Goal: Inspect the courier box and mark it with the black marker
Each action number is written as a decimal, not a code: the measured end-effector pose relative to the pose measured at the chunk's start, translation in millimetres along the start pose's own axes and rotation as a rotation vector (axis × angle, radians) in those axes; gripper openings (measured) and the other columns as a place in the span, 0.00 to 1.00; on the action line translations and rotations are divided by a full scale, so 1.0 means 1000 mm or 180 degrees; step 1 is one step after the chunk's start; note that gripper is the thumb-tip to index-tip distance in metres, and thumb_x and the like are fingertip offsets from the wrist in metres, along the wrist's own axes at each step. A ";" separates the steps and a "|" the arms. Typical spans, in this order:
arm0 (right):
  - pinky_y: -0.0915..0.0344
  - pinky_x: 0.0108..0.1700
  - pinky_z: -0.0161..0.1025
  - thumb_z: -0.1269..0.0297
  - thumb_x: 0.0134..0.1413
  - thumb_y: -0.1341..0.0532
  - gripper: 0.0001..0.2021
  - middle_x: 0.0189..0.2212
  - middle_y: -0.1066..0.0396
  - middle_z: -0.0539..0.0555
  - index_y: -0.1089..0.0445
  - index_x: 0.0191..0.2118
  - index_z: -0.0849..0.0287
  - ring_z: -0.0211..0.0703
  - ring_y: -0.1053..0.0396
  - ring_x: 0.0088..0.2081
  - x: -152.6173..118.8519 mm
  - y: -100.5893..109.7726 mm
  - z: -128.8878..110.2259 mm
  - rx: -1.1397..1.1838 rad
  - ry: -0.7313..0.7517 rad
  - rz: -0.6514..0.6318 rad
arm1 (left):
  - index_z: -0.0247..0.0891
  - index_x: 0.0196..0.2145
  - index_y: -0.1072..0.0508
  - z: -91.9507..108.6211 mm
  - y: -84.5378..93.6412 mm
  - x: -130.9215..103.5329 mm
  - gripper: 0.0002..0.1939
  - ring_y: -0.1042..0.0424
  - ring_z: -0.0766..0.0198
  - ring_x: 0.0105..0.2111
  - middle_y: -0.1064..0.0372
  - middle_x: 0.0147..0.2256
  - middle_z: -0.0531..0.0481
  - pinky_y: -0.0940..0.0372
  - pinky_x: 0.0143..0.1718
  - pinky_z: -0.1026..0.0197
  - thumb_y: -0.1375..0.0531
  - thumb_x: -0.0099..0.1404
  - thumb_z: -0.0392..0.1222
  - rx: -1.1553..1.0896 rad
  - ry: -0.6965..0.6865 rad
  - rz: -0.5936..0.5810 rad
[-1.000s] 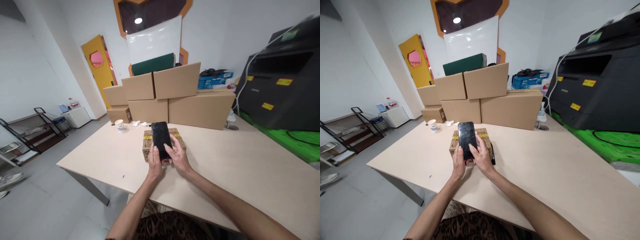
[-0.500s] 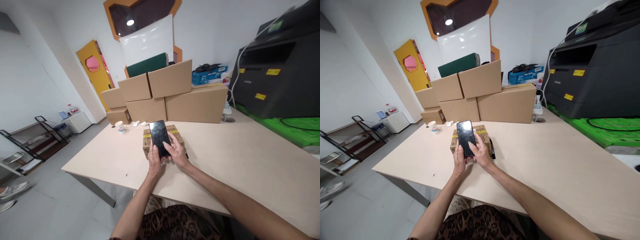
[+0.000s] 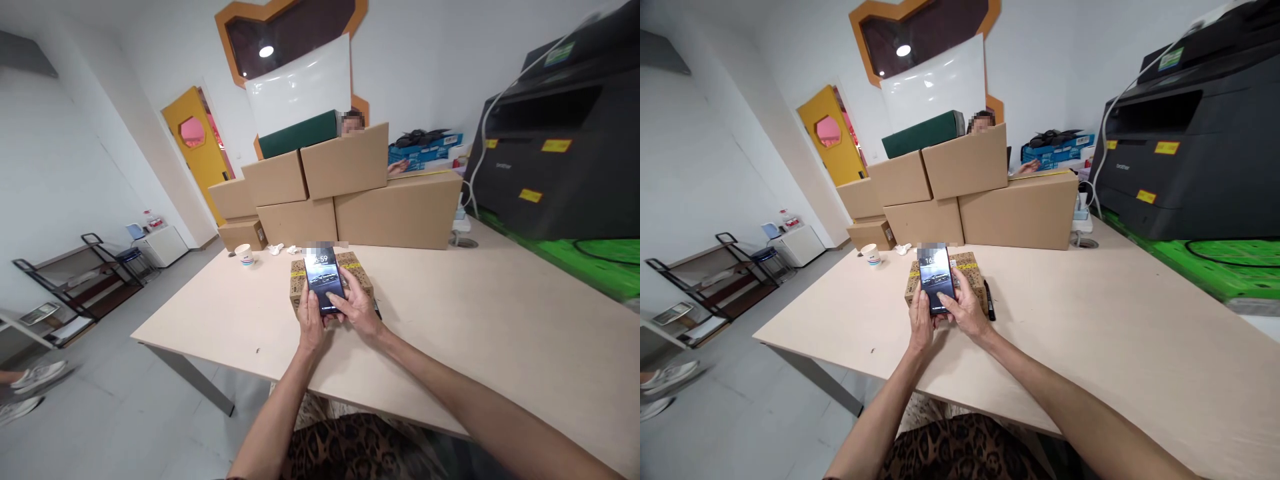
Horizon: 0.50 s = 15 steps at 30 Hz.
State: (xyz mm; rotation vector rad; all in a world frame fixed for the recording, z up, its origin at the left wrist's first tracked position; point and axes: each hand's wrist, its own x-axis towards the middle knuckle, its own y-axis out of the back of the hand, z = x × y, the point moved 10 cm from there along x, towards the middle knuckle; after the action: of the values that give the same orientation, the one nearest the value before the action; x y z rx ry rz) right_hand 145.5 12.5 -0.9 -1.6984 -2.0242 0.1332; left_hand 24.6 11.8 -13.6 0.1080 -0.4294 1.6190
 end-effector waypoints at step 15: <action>0.41 0.19 0.28 0.59 0.43 0.24 0.30 0.33 0.28 0.45 0.36 0.51 0.53 0.28 0.40 0.19 0.026 0.184 -0.051 -0.0089 0.0492 0.2512 | 0.32 0.70 0.36 0.009 0.002 0.002 0.48 0.46 0.72 0.14 0.33 0.19 0.58 0.49 0.16 0.68 0.44 0.68 0.74 -0.0136 -0.0435 -0.0032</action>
State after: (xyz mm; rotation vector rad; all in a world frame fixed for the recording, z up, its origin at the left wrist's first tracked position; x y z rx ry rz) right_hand 329.9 65.9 -17.8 -2.3484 -1.1565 0.2236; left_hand 21.1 10.0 -4.6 0.1892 -0.5675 1.5970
